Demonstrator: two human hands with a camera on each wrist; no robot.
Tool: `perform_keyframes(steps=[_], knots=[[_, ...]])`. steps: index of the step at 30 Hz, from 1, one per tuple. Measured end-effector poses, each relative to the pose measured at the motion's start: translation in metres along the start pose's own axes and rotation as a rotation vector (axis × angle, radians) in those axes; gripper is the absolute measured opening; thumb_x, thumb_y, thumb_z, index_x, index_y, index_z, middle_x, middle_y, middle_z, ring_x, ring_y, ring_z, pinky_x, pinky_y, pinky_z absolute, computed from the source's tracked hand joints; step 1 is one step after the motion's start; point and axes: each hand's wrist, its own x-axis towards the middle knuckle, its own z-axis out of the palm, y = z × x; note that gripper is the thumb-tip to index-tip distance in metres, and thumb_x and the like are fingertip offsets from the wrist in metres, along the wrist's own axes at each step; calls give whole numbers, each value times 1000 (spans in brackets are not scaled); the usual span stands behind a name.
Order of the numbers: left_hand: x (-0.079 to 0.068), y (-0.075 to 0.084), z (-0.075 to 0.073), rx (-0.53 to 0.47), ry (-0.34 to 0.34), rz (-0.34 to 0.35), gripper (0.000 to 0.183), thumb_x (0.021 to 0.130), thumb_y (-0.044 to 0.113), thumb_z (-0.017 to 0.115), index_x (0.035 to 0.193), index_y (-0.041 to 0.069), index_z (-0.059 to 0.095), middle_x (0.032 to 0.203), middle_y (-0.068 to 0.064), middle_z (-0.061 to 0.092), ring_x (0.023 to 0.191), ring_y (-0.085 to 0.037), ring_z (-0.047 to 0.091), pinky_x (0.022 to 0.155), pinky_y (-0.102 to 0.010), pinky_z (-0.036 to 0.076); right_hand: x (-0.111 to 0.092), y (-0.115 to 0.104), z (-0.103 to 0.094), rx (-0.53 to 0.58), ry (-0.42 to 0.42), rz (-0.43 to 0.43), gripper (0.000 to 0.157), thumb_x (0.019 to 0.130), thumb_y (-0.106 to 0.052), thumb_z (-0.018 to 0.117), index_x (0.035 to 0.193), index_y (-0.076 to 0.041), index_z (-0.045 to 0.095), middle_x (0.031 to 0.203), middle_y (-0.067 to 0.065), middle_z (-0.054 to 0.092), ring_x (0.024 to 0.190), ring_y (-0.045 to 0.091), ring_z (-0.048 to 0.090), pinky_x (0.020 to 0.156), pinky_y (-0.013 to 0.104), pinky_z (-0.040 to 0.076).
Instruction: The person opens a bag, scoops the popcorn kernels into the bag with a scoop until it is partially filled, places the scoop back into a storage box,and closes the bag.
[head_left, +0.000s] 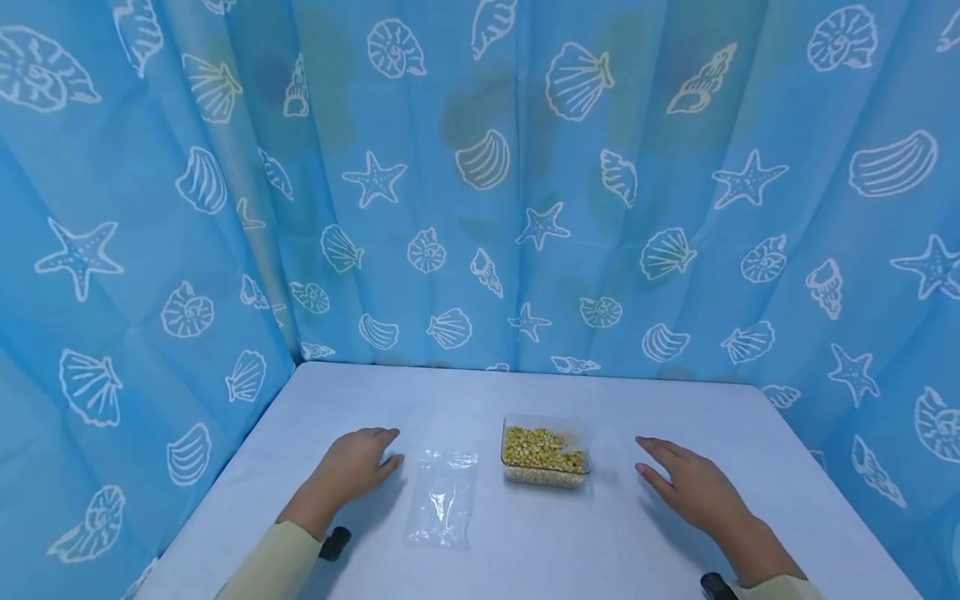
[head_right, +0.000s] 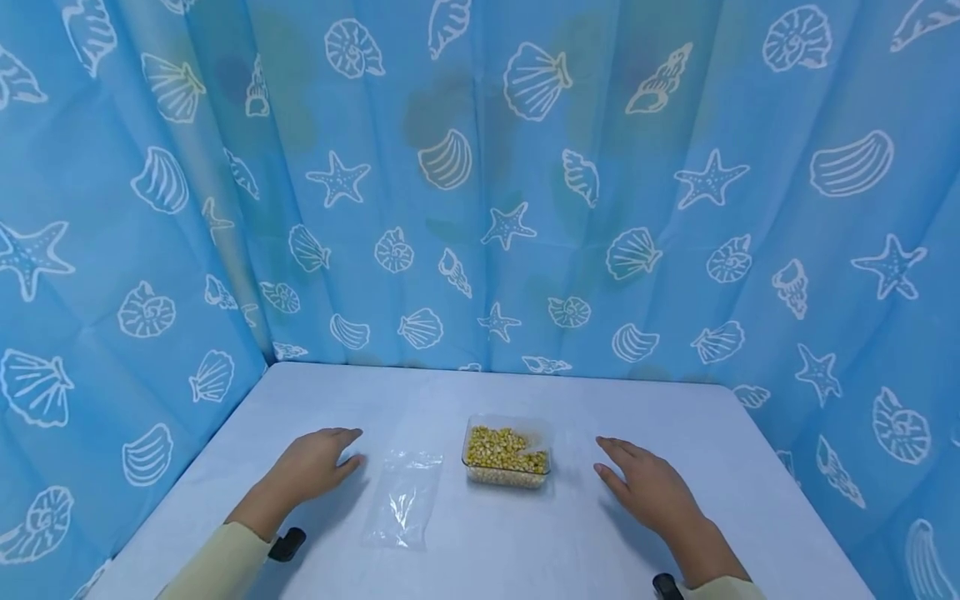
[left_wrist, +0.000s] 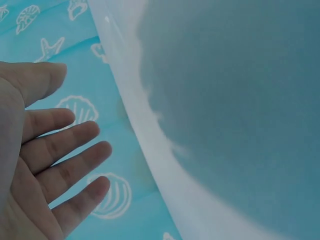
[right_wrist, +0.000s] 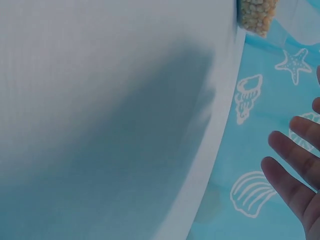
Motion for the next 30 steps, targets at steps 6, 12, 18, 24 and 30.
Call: perform_keyframes(steps=[6, 12, 18, 24, 30], knots=[[11, 11, 6, -47, -29, -36, 45, 89, 36, 70, 125, 9, 65, 120, -8, 67, 114, -26, 61, 94, -43, 48, 2, -4, -1, 31, -38, 16, 51, 96, -42, 59, 135, -10, 57, 129, 18, 59, 117, 39, 55, 94, 57, 44], [16, 24, 16, -129, -105, -84, 44, 90, 33, 70, 126, 9, 64, 122, -7, 66, 116, -27, 59, 96, -46, 47, 1, -6, 0, 50, -95, 43, 50, 95, -43, 59, 134, -10, 59, 126, 17, 61, 106, 34, 62, 89, 58, 46], [19, 27, 27, -193, -111, -81, 39, 90, 23, 71, 125, 9, 65, 119, -6, 67, 115, -26, 59, 94, -45, 48, 1, -9, 3, 87, -81, 22, 46, 96, -39, 60, 132, -10, 61, 124, 15, 63, 102, 31, 64, 88, 56, 48], [24, 31, 29, -193, -164, -109, 44, 89, 28, 71, 128, 9, 62, 121, -7, 65, 118, -27, 57, 97, -45, 46, 2, -20, 4, 164, 28, -4, 43, 96, -37, 61, 128, -8, 64, 121, 12, 65, 96, 27, 66, 82, 50, 53], [32, 36, 26, -183, -186, -72, 48, 89, 26, 72, 130, 5, 60, 122, -10, 65, 119, -29, 56, 98, -45, 44, 4, -32, 1, 219, 85, -10, 43, 97, -40, 59, 125, -8, 65, 116, 10, 67, 94, 25, 66, 80, 49, 53]])
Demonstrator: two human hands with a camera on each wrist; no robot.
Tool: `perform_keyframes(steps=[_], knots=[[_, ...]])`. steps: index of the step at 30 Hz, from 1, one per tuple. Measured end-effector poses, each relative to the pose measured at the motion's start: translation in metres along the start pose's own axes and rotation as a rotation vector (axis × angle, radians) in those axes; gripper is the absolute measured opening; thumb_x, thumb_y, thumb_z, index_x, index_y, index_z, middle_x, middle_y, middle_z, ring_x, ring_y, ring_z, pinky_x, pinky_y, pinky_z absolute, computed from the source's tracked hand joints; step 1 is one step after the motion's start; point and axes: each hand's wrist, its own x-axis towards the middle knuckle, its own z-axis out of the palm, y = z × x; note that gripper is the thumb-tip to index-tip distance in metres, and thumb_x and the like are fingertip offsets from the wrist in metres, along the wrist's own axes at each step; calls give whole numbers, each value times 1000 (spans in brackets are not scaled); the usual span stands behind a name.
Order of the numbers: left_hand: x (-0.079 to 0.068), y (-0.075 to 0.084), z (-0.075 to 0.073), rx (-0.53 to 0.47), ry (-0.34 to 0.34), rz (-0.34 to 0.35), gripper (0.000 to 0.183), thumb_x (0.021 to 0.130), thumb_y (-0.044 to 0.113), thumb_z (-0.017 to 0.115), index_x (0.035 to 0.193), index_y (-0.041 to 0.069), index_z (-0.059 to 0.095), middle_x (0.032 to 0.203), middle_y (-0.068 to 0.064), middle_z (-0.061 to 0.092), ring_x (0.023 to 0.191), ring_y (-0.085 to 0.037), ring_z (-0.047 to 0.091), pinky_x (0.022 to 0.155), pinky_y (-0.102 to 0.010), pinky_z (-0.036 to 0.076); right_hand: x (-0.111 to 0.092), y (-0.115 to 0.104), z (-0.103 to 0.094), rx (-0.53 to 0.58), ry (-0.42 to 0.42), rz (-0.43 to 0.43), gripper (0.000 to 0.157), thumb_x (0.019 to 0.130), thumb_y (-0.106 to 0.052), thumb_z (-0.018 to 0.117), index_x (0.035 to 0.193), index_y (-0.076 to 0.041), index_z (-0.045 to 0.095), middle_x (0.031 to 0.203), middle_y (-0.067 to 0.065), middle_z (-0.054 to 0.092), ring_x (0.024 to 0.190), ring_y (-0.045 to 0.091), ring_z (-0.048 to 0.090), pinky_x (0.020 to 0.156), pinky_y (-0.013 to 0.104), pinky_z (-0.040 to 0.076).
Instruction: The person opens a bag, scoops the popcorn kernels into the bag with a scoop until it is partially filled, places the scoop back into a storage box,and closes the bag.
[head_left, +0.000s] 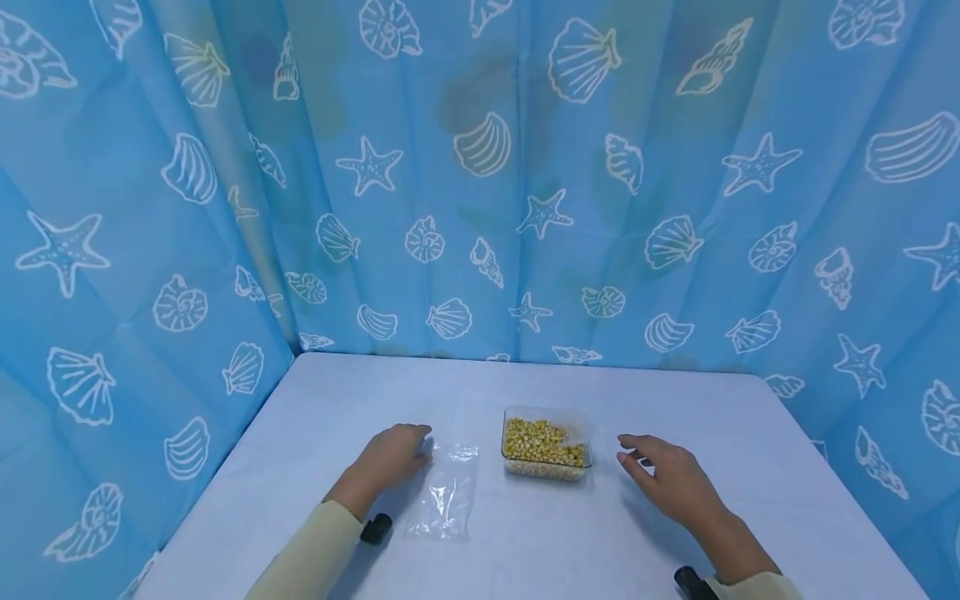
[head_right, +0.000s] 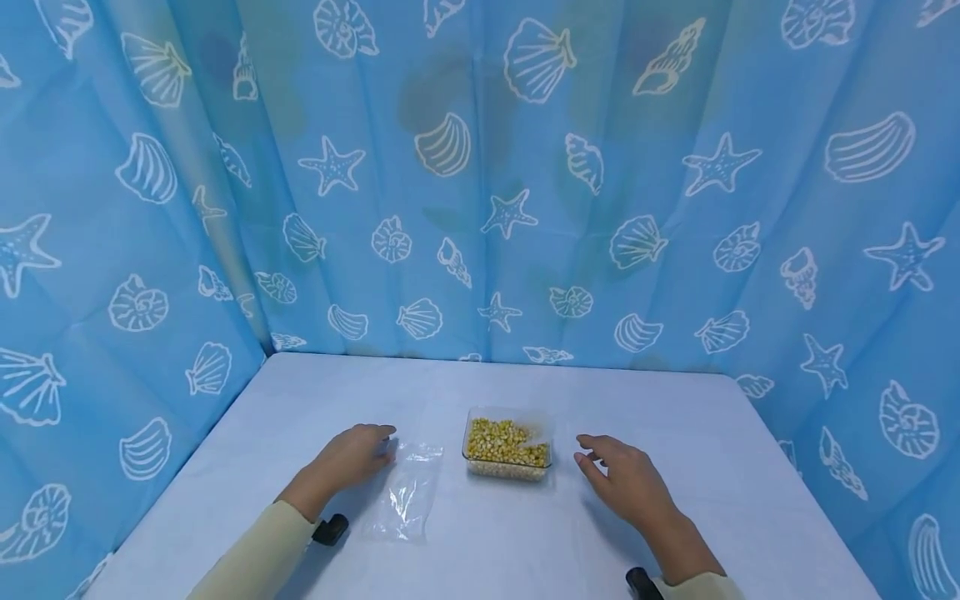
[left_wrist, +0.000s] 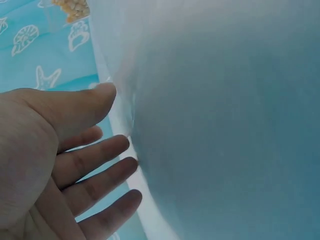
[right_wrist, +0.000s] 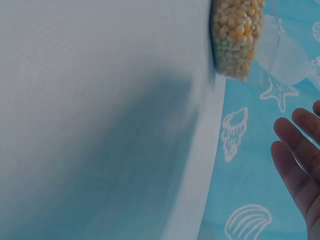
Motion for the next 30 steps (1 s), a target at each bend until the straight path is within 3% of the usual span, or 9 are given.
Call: perform_keyframes(steps=[6, 11, 17, 25, 30], knots=[[8, 2, 8, -68, -12, 29, 40, 87, 8, 70, 126, 6, 63, 107, -5, 67, 110, -26, 60, 94, -43, 48, -2, -6, 3, 15, -27, 25, 40, 97, -37, 60, 125, -9, 66, 116, 9, 67, 93, 23, 66, 80, 48, 54], [9, 5, 8, -80, 3, 40, 34, 86, 3, 68, 120, 7, 67, 99, -4, 67, 100, -24, 62, 91, -42, 49, -3, -9, 2, 32, -18, 21, 40, 97, -37, 60, 124, -8, 66, 114, 8, 68, 90, 21, 66, 79, 47, 54], [5, 6, 1, -95, 2, 101, 19, 88, 6, 69, 107, 10, 72, 89, 3, 63, 87, -16, 60, 82, -37, 52, -1, -19, 2, 76, -13, 5, 40, 97, -38, 59, 123, -9, 66, 113, 6, 68, 89, 18, 67, 78, 45, 55], [-9, 10, -17, -124, 89, 267, 9, 88, 7, 71, 95, 10, 74, 83, 9, 60, 80, -8, 58, 74, -27, 52, 8, -44, 14, 155, 43, -128, 26, 93, -24, 68, 115, -10, 70, 105, 0, 70, 85, 14, 67, 73, 40, 56], [-14, 23, -27, -154, 78, 262, 8, 89, 11, 71, 95, 14, 74, 82, 13, 59, 79, -4, 57, 74, -25, 52, 14, -59, 20, 159, 14, -133, 27, 91, -25, 71, 114, -11, 71, 105, -2, 70, 86, 12, 66, 74, 37, 55]])
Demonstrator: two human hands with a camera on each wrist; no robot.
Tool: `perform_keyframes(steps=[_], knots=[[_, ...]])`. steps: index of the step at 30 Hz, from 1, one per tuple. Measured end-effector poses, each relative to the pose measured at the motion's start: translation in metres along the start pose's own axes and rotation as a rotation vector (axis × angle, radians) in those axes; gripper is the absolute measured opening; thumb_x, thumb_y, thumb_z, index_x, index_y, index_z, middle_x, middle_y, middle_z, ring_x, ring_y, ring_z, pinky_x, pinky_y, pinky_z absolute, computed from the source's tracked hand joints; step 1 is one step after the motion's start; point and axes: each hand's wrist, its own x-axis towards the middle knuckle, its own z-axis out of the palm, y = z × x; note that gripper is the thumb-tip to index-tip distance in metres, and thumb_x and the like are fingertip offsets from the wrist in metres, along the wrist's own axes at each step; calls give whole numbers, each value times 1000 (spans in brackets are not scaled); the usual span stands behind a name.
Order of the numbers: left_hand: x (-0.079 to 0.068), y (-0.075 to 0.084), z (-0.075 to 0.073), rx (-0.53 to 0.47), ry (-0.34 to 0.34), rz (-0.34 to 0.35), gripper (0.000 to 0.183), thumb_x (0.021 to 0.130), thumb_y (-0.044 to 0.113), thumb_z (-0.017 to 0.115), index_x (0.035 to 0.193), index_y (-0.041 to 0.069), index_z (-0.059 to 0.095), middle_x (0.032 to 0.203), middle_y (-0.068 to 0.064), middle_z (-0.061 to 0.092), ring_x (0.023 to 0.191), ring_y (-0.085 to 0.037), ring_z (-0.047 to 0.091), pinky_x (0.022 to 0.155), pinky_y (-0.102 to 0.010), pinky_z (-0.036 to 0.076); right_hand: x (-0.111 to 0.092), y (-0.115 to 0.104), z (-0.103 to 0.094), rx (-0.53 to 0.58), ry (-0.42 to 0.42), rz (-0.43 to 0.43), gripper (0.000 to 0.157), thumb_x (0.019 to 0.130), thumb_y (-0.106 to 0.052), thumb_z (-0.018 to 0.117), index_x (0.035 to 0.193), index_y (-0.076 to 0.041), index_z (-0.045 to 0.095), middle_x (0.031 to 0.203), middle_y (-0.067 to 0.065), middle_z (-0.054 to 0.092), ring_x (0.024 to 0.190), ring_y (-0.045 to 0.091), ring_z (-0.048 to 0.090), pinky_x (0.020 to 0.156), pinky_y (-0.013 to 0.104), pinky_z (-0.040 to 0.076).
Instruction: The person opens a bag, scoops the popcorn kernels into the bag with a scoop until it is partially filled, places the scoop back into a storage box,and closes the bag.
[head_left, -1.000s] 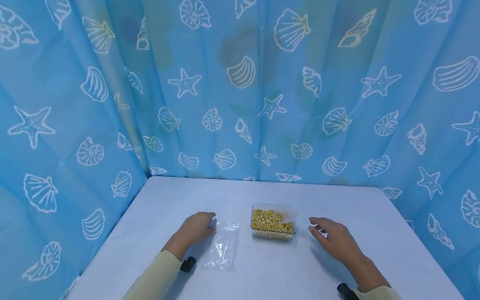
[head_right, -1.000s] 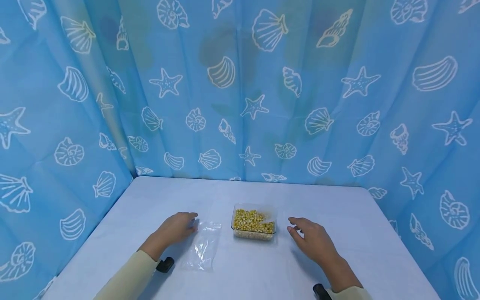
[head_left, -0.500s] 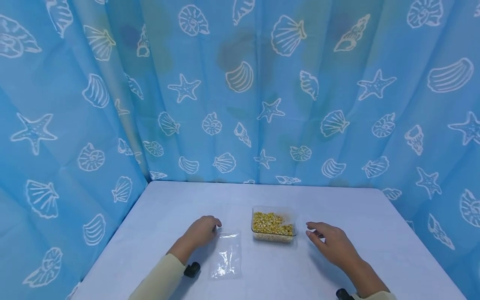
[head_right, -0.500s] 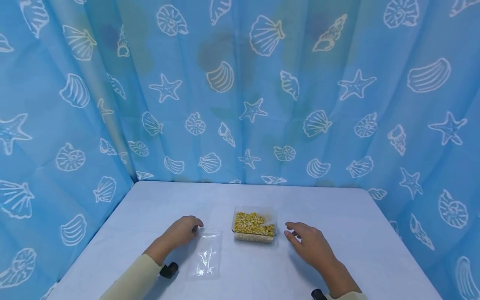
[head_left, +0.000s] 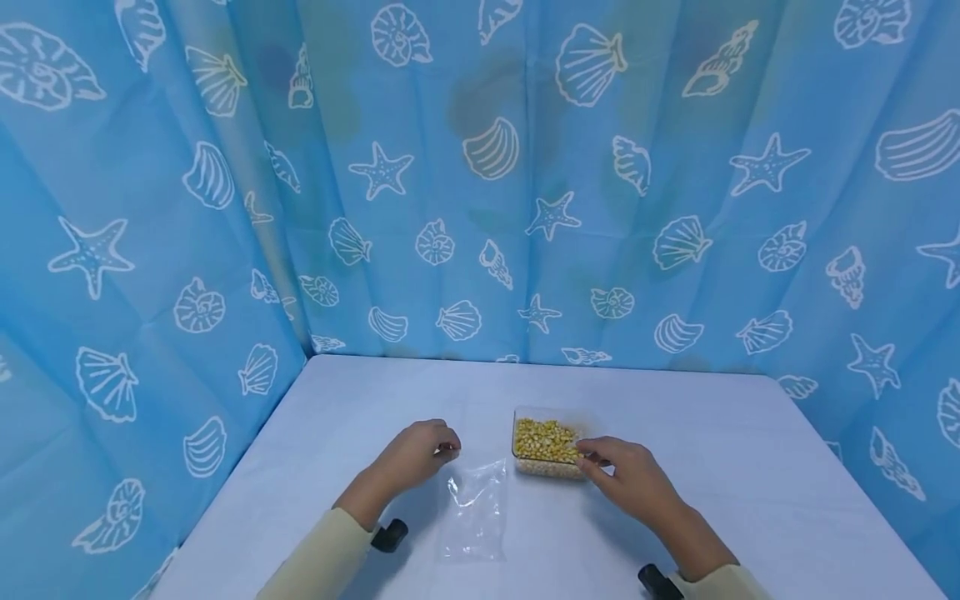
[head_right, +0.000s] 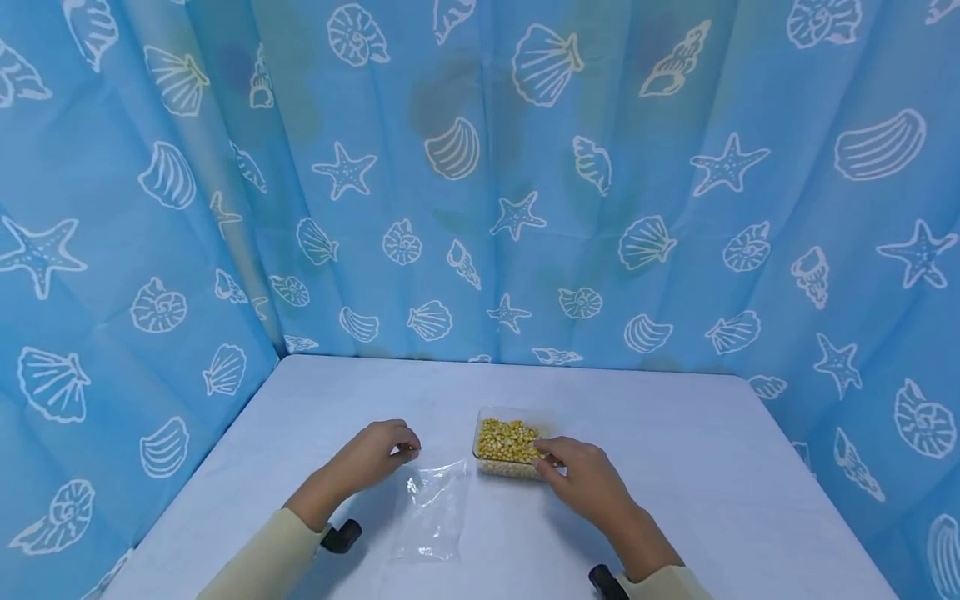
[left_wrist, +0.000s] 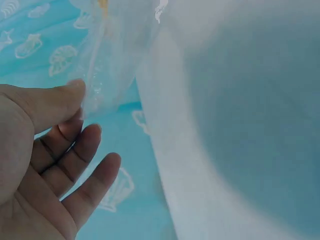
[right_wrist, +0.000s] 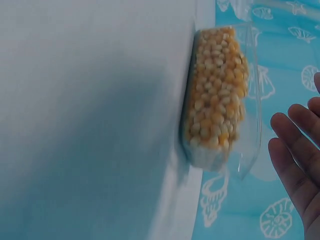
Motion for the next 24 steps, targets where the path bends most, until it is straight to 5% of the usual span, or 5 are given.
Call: perform_keyframes(steps=[6, 15, 24], knots=[[1, 20, -8, -8, 3, 21, 9, 90, 14, 71, 98, 16, 74, 85, 16, 61, 82, -3, 58, 77, -25, 52, 5, -9, 4, 29, 0, 14, 27, 89, -23, 73, 112, -10, 71, 103, -1, 70, 85, 10, 65, 75, 37, 55], [1, 47, -21, -14, -4, 147, 11, 92, 16, 69, 102, 15, 74, 90, 14, 66, 86, -3, 60, 80, -25, 52, 8, -23, 10, 78, -52, 42, 29, 89, -28, 72, 114, -13, 71, 103, -6, 69, 88, 7, 63, 80, 34, 53], [1, 62, -17, -5, 1, 221, 12, 92, 18, 68, 103, 17, 74, 94, 13, 68, 90, -2, 62, 82, -23, 51, 7, -39, 15, 90, -93, 15, 23, 93, -25, 67, 112, -13, 73, 106, -6, 70, 95, 10, 64, 82, 37, 54]])
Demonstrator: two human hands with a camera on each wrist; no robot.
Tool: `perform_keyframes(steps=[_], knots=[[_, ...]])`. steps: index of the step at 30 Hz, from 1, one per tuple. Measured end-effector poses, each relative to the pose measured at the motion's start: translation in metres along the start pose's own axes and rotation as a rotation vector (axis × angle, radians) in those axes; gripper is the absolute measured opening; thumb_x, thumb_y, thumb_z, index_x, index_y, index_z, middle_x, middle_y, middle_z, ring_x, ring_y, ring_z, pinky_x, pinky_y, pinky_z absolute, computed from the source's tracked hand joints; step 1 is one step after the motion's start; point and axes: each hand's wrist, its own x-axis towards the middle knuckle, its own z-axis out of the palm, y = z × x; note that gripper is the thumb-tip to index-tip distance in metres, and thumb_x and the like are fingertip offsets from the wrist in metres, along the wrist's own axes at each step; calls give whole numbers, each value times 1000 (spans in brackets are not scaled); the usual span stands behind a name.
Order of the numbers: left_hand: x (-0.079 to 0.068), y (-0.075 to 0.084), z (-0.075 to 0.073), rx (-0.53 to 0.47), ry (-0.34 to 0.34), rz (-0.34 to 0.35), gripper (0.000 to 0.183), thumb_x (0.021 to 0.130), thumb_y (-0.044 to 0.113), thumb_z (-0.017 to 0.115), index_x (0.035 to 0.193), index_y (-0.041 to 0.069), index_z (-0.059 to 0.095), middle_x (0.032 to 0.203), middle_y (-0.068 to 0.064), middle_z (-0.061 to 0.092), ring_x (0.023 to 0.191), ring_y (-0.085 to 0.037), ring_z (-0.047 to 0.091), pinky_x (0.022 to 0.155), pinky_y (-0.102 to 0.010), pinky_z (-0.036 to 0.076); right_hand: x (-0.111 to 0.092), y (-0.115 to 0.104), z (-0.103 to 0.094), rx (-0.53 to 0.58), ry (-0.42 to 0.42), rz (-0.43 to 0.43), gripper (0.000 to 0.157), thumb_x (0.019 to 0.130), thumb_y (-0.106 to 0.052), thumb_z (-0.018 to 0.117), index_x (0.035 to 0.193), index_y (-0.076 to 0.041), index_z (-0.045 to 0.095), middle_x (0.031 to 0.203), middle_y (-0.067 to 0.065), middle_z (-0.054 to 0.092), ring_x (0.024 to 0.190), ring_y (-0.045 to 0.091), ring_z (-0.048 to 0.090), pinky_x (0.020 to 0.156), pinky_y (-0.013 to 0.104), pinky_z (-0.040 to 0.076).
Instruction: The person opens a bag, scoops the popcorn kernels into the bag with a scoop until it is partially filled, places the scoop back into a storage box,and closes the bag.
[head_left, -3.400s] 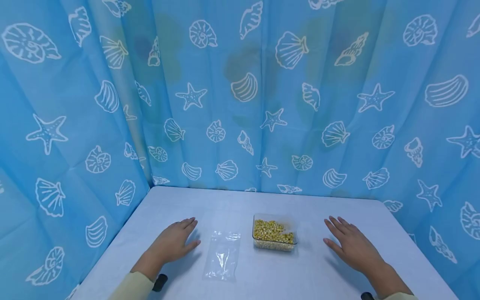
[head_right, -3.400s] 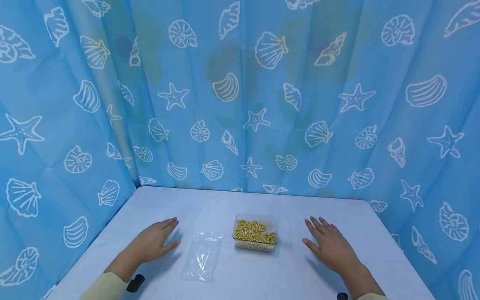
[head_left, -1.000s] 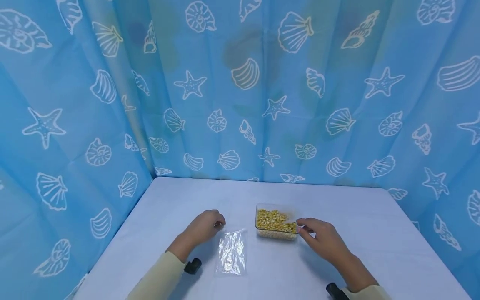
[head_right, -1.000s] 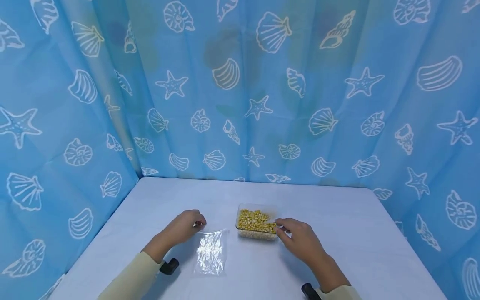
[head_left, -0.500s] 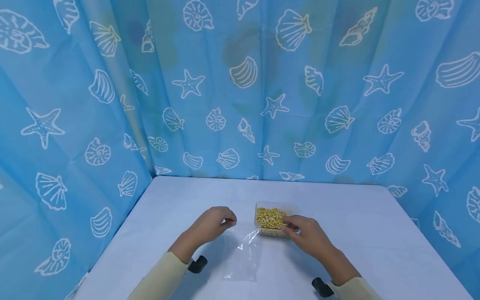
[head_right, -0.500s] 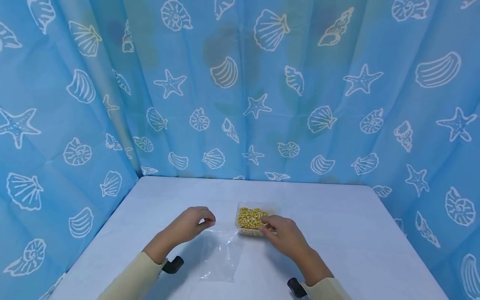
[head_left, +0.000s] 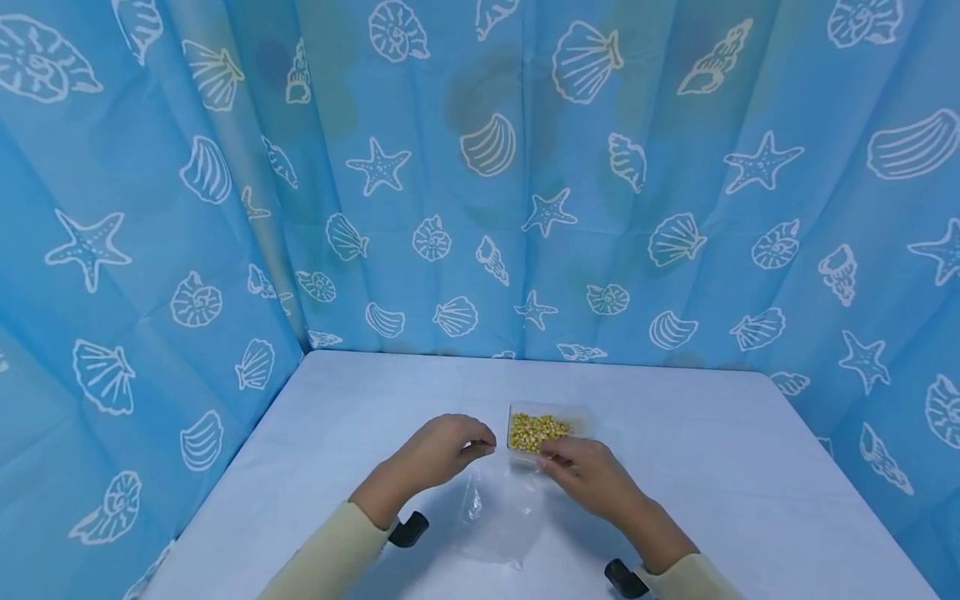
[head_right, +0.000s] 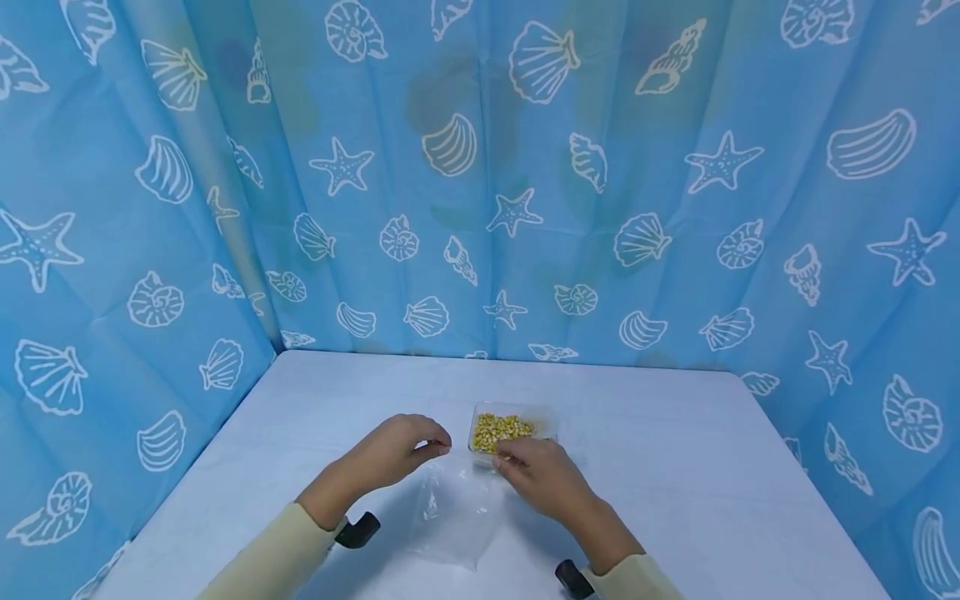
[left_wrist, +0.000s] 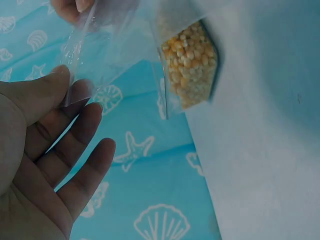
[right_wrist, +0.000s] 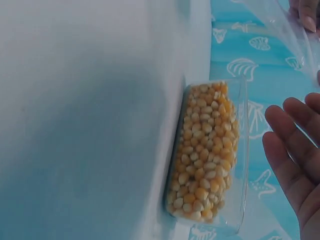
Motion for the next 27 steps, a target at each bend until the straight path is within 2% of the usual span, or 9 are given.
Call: perform_keyframes(steps=[5, 10, 13, 21, 27], knots=[[2, 2, 6, 15, -5, 30, 13, 93, 17, 68, 104, 17, 74, 96, 15, 69, 90, -1, 63, 82, -21, 51, -1, 3, 2, -16, 11, -67, 16, 92, -23, 68, 106, -17, 75, 98, -12, 70, 88, 5, 62, 78, 35, 53], [5, 4, 9, 14, -19, 43, 14, 92, 16, 68, 104, 15, 75, 97, 14, 70, 90, 0, 63, 81, -21, 51, -2, 6, 3, 36, 2, -159, 12, 92, -20, 69, 102, -16, 75, 91, -14, 69, 82, 1, 61, 72, 30, 53], [5, 5, 10, 10, -22, 50, 14, 93, 15, 68, 104, 15, 75, 97, 14, 70, 89, 0, 63, 81, -20, 51, -2, 7, 4, 68, -25, -180, 12, 93, -18, 68, 101, -13, 75, 90, -13, 69, 82, 1, 62, 71, 29, 53], [7, 8, 9, 12, 20, 69, 15, 93, 15, 67, 106, 14, 74, 99, 11, 70, 91, -2, 63, 82, -21, 51, -2, 5, 0, 71, -143, -119, 17, 94, -23, 66, 105, -15, 76, 91, -15, 69, 82, -1, 62, 72, 28, 54], [10, 11, 9, 37, 96, 67, 25, 93, 15, 68, 117, 14, 68, 103, 6, 70, 88, -3, 63, 78, -22, 52, -3, 5, -4, 148, -167, -85, 14, 95, -25, 64, 98, -17, 75, 80, -15, 66, 73, 2, 61, 63, 26, 52]])
